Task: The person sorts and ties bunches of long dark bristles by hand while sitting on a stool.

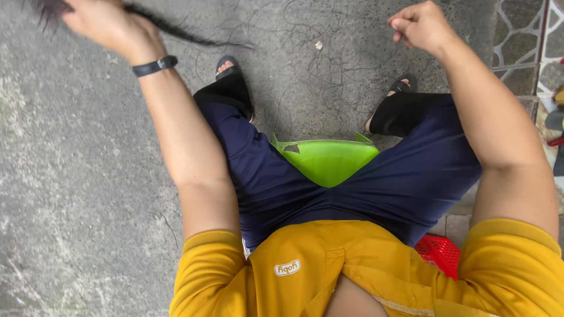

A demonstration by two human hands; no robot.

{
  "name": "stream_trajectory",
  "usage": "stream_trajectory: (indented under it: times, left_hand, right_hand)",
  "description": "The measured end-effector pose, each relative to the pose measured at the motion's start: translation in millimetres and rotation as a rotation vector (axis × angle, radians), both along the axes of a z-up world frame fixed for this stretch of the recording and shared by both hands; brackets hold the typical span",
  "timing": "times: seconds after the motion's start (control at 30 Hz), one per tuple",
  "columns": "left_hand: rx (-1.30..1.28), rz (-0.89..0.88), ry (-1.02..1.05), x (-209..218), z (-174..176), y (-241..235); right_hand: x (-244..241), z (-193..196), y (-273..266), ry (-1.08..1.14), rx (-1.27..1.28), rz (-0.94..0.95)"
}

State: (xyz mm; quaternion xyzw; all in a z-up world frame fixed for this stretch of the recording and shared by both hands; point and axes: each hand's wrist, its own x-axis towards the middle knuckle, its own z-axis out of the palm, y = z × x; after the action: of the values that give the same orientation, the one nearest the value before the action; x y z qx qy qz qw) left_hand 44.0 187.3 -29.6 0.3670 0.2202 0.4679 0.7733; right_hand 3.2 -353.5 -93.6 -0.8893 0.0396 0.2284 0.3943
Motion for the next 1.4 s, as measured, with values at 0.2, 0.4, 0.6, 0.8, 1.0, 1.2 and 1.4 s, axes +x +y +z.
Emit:
stream_trajectory:
  times: [0.2, 0.4, 0.6, 0.8, 1.0, 1.2, 1.4]
  left_hand:
    - [0.168, -0.077, 0.174, 9, -16, -14]
    - [0.564, -0.725, 0.265, -10, -1, -139]
    - [0.058, -1.286, 0.365, -38, 27, -235]
    - [-0.033, -1.581, 0.256, -49, 14, -277]
    - [0.093, -1.778, 0.296, -55, 15, -288]
    - [-0.042, -1.772, 0.258, -46, 15, -267]
    - [-0.164, -1.658, 0.272, -35, 12, -248]
  right_hand:
    - [-18, 49, -17, -0.163, 0.290, -0.138]
    - [-31, 86, 21, -0.513, 0.411, -0.069]
    - [-19, 103, 41, -0.653, 0.638, 0.024]
    - [-18, 108, 62, -0.634, 0.679, -0.088]
    - [-20, 115, 79, -0.507, 0.732, -0.109]
    - [-16, 107, 63, -0.711, 0.608, -0.015]
    - [-23, 101, 41, -0.563, 0.249, 0.203]
